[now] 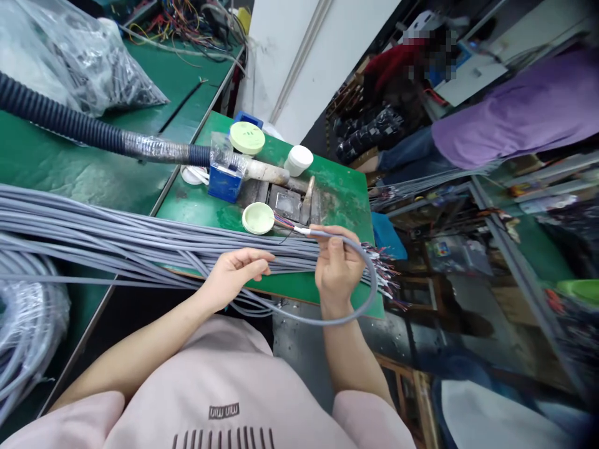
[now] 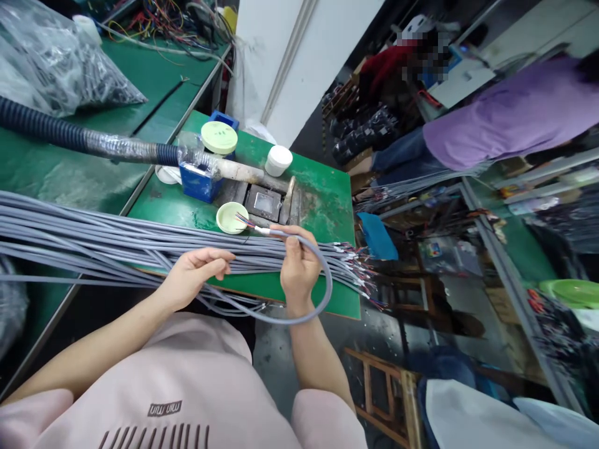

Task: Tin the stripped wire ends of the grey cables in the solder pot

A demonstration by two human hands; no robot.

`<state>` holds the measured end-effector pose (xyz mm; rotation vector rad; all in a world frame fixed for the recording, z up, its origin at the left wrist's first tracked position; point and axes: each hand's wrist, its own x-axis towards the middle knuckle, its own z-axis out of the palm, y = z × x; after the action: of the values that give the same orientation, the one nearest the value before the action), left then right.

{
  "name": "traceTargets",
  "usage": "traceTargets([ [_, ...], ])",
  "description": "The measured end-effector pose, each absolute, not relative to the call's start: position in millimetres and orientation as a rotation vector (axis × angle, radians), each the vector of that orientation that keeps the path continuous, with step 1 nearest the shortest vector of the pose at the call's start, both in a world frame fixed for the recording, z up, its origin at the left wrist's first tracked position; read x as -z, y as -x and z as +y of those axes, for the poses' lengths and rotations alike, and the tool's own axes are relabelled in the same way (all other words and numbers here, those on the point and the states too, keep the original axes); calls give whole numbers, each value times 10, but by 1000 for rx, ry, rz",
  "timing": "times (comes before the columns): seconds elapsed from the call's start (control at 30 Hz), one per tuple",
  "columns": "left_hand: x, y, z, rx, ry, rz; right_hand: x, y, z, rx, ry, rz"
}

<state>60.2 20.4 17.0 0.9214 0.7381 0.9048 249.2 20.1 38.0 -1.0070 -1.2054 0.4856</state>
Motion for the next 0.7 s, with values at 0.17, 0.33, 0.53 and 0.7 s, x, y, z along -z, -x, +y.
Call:
traceTargets([
  [0.17, -155, -541, 365, -1220, -1221, 961, -393, -2420, 378, -589, 1001, -1091],
  [0.33, -164, -635, 497, -1179, -1734, 1045, -423, -2303, 396, -522, 1103, -1180],
  [0.53, -175, -845, 592, -1025, -1507, 897, -487, -2240, 432, -232, 1218, -1461],
  [0.7, -284, -633, 481, -743, -1950, 916, -515, -2319, 674, -278, 1288, -1550],
])
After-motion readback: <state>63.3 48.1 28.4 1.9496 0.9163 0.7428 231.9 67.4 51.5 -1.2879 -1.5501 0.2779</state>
